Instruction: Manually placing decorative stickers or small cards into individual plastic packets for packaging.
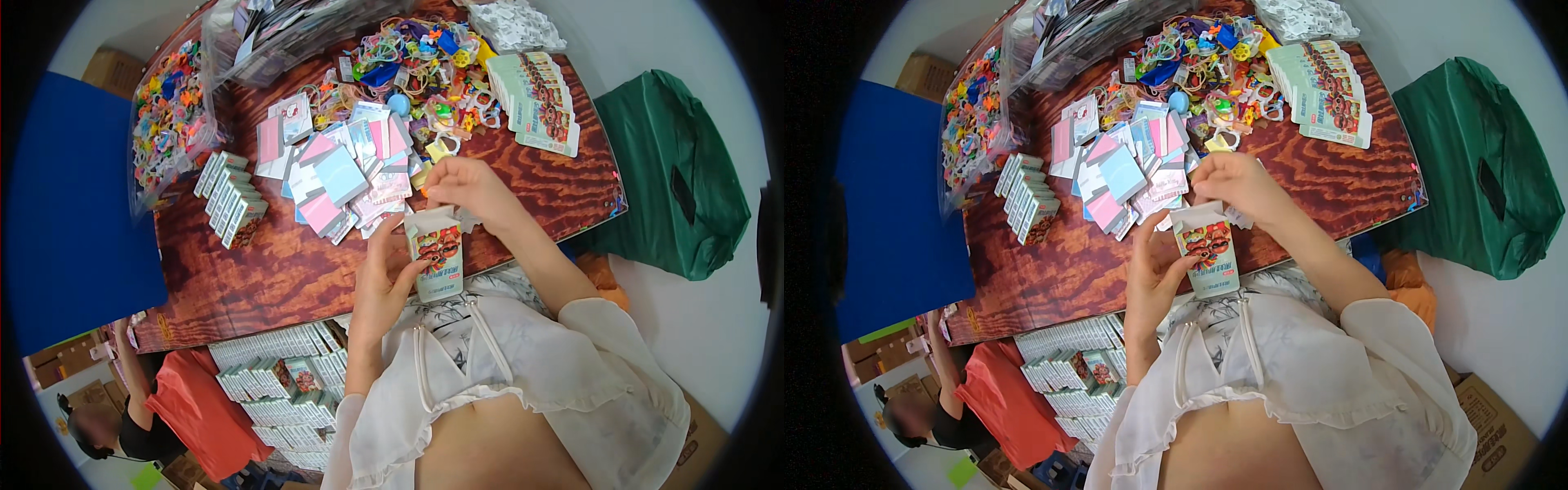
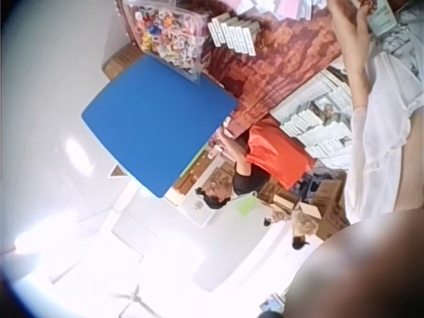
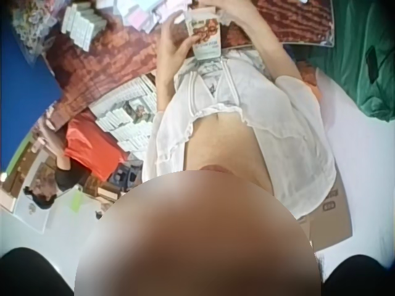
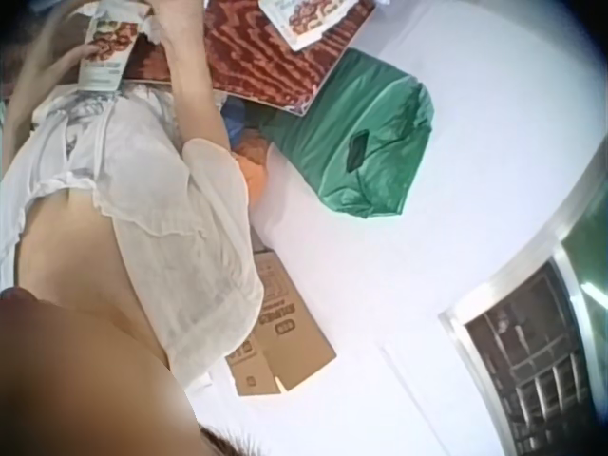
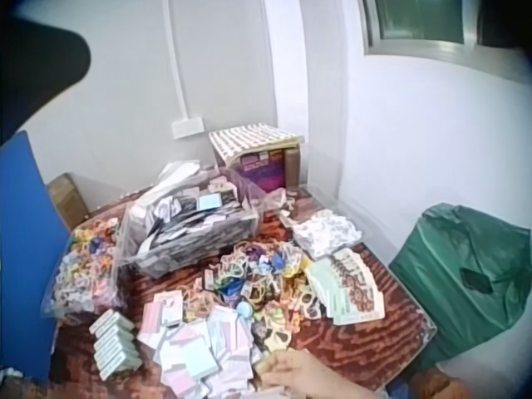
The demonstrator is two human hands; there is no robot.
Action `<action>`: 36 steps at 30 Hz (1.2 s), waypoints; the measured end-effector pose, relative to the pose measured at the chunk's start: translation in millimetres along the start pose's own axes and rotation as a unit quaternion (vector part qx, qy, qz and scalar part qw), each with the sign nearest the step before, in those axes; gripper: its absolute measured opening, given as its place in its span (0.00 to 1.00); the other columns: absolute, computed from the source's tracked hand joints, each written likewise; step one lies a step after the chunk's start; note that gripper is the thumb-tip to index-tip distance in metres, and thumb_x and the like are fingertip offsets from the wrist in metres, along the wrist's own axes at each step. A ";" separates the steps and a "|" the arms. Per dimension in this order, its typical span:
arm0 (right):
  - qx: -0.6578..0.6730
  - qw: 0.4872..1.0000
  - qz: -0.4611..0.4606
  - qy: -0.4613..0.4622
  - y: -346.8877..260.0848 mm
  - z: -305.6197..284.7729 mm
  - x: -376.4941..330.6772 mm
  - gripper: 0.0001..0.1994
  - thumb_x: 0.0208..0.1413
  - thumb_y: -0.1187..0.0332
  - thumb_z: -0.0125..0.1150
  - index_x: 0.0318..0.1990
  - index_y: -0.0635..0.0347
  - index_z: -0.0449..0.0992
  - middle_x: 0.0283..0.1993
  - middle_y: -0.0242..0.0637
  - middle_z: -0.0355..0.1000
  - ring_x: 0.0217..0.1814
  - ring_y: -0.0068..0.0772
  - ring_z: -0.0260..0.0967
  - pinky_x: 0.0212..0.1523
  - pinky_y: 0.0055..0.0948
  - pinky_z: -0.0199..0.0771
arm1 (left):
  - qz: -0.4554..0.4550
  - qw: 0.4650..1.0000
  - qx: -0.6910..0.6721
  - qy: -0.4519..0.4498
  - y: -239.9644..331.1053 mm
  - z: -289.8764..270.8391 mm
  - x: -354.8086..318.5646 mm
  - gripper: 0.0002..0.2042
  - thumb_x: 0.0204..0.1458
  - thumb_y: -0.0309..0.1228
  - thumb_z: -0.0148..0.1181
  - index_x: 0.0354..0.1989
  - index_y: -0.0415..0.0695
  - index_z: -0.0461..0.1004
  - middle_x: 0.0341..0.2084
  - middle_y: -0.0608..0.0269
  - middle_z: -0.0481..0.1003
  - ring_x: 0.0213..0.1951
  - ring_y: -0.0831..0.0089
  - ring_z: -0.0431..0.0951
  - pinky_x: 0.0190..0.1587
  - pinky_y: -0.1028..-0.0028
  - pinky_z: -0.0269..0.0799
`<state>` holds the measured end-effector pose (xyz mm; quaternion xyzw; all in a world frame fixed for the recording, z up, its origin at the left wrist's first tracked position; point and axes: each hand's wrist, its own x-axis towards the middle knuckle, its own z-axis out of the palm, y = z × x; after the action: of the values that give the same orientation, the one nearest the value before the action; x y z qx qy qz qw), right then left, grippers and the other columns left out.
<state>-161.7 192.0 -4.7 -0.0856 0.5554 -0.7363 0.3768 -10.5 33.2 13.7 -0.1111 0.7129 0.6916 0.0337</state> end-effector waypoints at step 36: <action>-0.266 0.929 -0.257 -0.023 9.3 20.1 -17.7 0.03 0.55 0.78 0.62 0.36 0.66 0.75 0.39 0.35 0.74 0.41 0.23 0.72 0.41 0.23 0.71 | 0.017 0.997 -0.023 0.066 2.5 -1.9 4.3 0.28 0.53 0.13 0.60 0.60 0.41 0.56 0.43 0.54 0.75 0.40 0.72 0.80 0.42 0.75 0.78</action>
<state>-134.1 187.5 -0.3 -0.3397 0.6806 -0.6314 0.1509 -15.0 30.9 15.4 -0.1451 0.6994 0.6993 -0.0276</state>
